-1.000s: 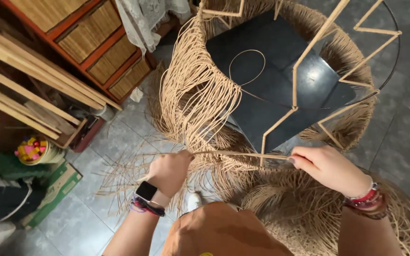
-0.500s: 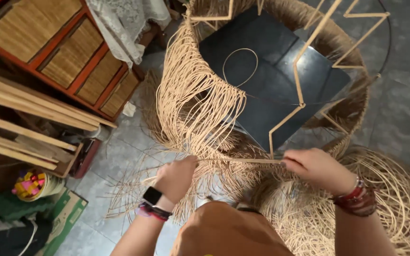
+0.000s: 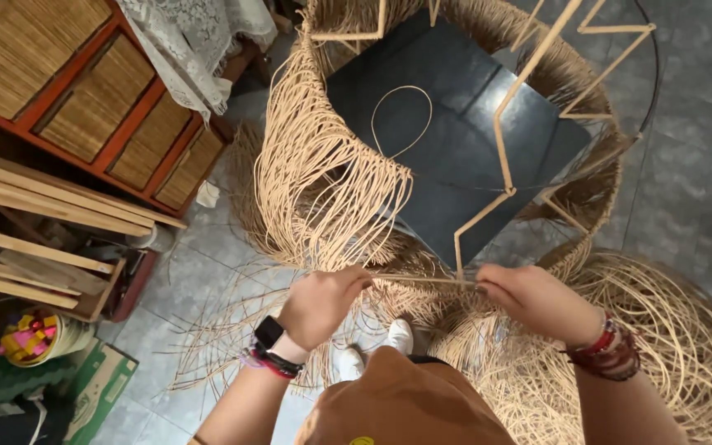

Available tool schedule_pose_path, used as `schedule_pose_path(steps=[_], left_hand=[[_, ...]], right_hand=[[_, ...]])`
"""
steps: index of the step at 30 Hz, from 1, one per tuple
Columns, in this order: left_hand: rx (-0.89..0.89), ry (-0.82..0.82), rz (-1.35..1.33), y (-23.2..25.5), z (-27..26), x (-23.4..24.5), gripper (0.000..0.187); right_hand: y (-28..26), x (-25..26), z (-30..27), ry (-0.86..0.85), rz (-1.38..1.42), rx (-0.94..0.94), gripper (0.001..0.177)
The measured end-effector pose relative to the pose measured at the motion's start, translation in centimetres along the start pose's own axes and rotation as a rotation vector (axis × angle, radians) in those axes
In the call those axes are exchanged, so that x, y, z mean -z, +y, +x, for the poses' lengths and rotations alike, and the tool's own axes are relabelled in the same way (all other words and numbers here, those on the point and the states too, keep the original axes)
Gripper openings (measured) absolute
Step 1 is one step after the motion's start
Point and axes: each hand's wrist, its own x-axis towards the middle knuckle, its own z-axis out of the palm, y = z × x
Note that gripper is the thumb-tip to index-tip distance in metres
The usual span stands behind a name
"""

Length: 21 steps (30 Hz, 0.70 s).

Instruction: Weaving straw strands around a frame to create a decorative furniture piece

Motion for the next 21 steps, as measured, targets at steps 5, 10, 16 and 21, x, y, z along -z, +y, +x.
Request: schedule_pose_path(steps=[5,10,16,21], left_hand=[[0.001,-0.241,-0.176,3.5,2.5,2.7,0.072],[-0.084,-0.204,-0.444,9.0,5.6,-3.6,0.038],[-0.074,0.021,-0.120,7.1,4.8,-7.5,0.011],[0.088,0.036,-0.014,6.7,5.9,-8.2,0.017]], right_hand=[[1.3,0.3,2.5,-0.057,-0.188,0.162,0.031],[-0.1,2.3,4.6,-0.135,-0.226,0.482,0.029],[2.1,2.7,6.0,-0.062,-0.388,0.480,0.016],[3.4,1.2,7.7,0.167,-0.590,0.608,0.018]])
